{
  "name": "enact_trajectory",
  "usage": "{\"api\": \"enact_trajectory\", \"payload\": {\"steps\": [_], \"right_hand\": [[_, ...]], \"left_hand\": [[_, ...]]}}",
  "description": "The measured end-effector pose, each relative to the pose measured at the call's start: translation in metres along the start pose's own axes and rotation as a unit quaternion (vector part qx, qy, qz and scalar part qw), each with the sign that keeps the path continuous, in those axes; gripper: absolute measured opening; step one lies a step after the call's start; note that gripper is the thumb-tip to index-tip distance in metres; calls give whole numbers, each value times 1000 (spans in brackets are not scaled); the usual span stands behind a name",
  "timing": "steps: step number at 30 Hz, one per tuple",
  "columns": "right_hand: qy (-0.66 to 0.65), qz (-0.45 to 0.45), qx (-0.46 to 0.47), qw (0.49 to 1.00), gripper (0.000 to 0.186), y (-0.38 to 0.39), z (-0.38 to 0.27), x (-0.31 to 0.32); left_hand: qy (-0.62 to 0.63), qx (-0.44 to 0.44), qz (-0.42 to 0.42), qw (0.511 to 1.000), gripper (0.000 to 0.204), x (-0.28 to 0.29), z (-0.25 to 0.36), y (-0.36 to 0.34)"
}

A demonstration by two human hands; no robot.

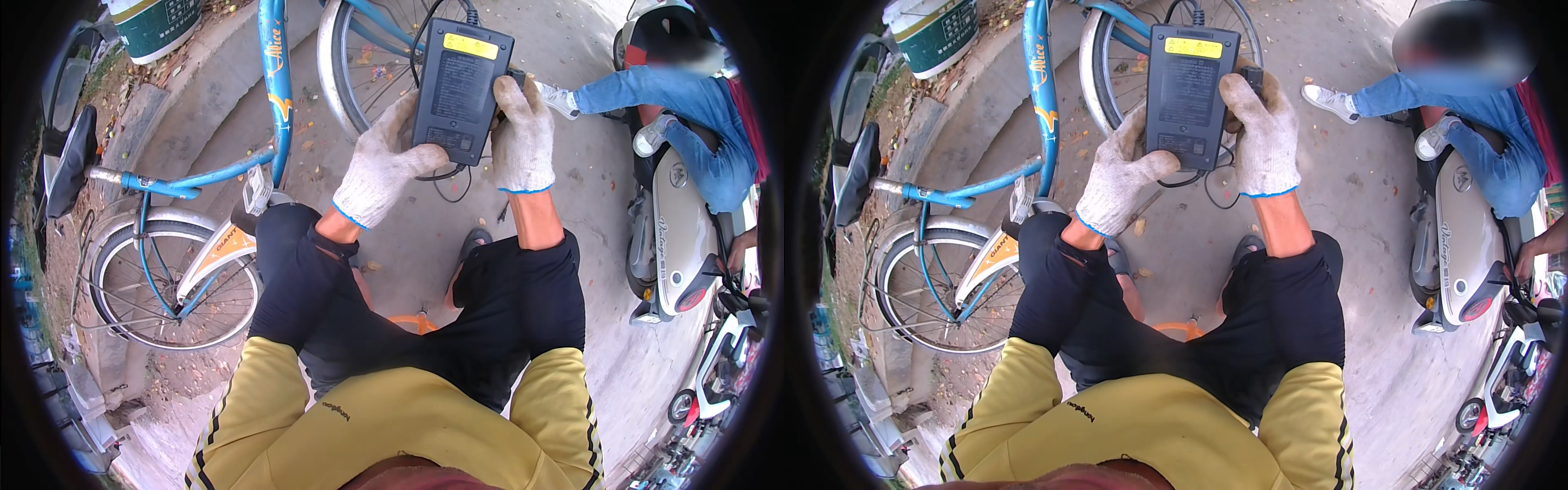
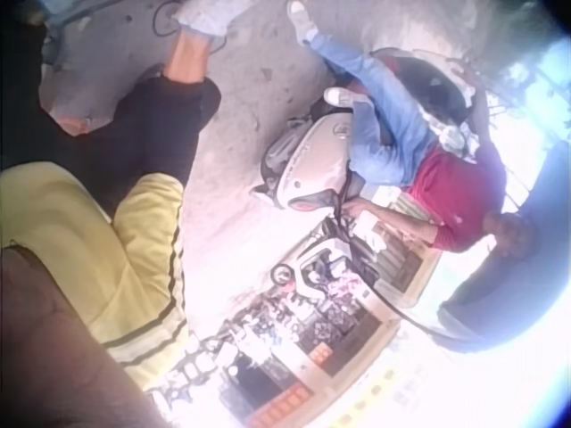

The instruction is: The person removes a pedal from a bicycle using a wrench, then handles a black battery pack and its charger, inspecting the components and attempting to connect the charger to the battery.

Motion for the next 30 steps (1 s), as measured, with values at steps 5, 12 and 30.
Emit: {"api": "enact_trajectory", "payload": {"steps": [5, 12, 30], "right_hand": [[-15, -7, -2, 1000, 64, -1, 1, 0], [-10, -24, -20, 999, 57, -2, 5, 4], [4, -27, -30, 999, 50, -3, 7, 8]], "left_hand": [[-7, -16, 31, 999, 97, 3, -2, 1], [-9, -16, 28, 999, 107, 3, -4, 0], [-19, -12, 32, 999, 107, 4, -8, 0]]}}
Point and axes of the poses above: each hand's wrist, its own y-axis away from the middle knuckle, its own x-axis out of the back of the hand, z = x × y, the point moved 9 cm from there along -y, towards the middle knuckle, and after that the axes turned 12 degrees about -y, right-handed, at the moved point
